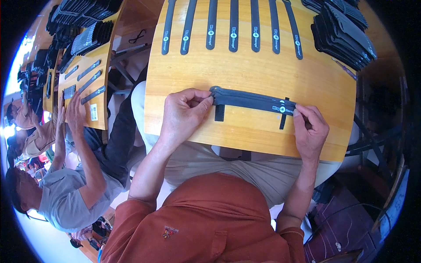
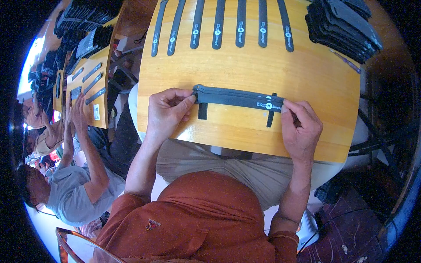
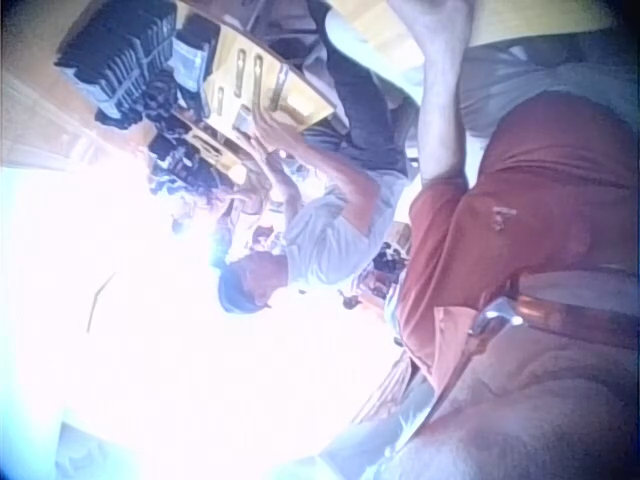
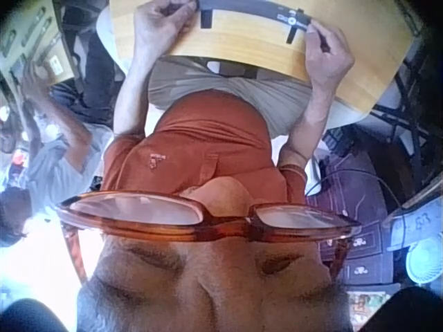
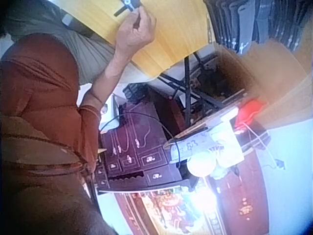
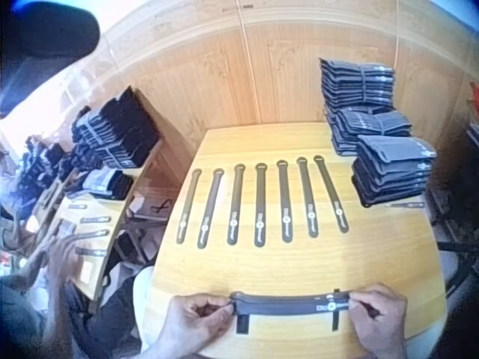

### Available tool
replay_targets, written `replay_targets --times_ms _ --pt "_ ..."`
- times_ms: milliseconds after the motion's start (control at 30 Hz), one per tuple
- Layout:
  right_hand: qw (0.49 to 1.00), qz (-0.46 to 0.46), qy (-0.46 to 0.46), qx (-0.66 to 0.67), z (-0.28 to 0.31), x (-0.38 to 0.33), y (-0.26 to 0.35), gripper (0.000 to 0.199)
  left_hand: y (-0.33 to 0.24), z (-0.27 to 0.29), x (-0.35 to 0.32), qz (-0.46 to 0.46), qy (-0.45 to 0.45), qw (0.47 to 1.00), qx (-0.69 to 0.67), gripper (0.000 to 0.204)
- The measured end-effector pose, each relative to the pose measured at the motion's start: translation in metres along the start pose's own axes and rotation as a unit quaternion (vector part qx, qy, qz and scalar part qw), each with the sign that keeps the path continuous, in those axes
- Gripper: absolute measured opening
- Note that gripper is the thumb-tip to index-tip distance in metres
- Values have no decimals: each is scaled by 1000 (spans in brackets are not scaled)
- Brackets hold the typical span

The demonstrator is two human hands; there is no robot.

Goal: The recorder aligns, stacks, and marks black textile straps at a workshop desk.

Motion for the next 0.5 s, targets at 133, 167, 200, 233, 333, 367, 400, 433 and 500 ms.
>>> replay_targets --times_ms 133,167,200,233,333,367,400,433,500 --pt "1000 3 -4 -5 -1 0 0 9 8 0 2 -14 4 1000 -4 13" --pt "1000 4 -3 -4 -1 0 0 9 6 0 1 -10 0 1000 -1 13" --pt "1000 4 -2 -2 -1 0 0 9 5 0 0 -6 -6 1000 3 14" --pt "1000 4 -2 -2 -2 0 0 9 5 0 0 -6 -6 1000 3 14" --pt "1000 -9 -1 2 -2 0 -1 9 4 0 0 -9 -3 1000 1 14" --pt "1000 -7 -3 5 -2 -1 -2 9 2 -1 -1 0 -3 1000 0 13" --pt "1000 -5 -5 8 -2 0 -2 9 1 -1 -1 9 -4 1000 0 13" --pt "1000 -6 -4 9 -3 1 -2 9 1 0 -1 10 -5 1000 1 13" --pt "1000 -3 -5 4 -1 1 0 9 1 -1 -1 6 1 1000 -2 13"
Point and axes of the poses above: each hand's wrist, its own x-axis towards the middle knuckle, its own z-axis out of the back of the hand, y = z × x, the point moved 2 cm from there along x, towards the middle knuckle, and after that the axes turned 4 degrees about y, right-handed, at the moved point
